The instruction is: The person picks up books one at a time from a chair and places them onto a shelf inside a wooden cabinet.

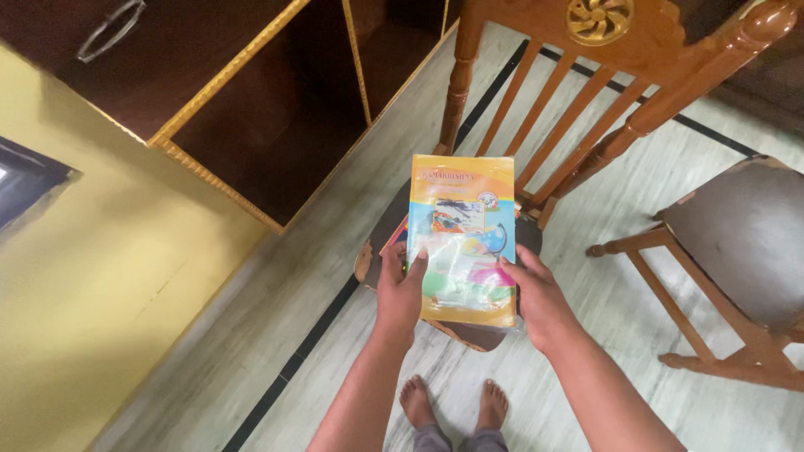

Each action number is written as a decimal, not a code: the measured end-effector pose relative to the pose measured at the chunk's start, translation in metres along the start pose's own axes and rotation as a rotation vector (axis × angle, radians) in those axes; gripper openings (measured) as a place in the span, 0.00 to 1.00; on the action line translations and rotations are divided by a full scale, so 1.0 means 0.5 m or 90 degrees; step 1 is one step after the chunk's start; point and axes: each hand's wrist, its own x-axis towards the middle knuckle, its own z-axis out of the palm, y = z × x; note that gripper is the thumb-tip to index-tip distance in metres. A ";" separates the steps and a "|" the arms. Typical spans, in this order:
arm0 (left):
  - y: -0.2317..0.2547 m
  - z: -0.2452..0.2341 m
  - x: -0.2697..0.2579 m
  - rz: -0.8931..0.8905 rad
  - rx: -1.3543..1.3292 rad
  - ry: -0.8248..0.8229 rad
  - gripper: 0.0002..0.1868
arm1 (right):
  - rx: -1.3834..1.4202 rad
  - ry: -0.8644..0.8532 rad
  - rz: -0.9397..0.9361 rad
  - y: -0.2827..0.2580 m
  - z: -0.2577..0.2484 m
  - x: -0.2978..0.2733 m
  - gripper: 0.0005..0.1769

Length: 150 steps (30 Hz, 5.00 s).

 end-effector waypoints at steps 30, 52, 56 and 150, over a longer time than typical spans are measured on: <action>0.154 -0.067 -0.145 0.059 -0.010 0.045 0.19 | 0.018 -0.055 -0.056 -0.097 0.111 -0.152 0.28; 0.175 0.043 -0.277 0.145 -0.063 0.139 0.20 | 0.028 -0.211 -0.123 -0.160 0.011 -0.195 0.26; 0.175 0.057 -0.307 0.170 -0.073 0.166 0.20 | 0.014 -0.260 -0.156 -0.153 -0.015 -0.188 0.31; 0.058 -0.368 -0.787 0.262 -0.268 0.805 0.22 | -0.306 -0.943 0.007 0.071 0.496 -0.489 0.39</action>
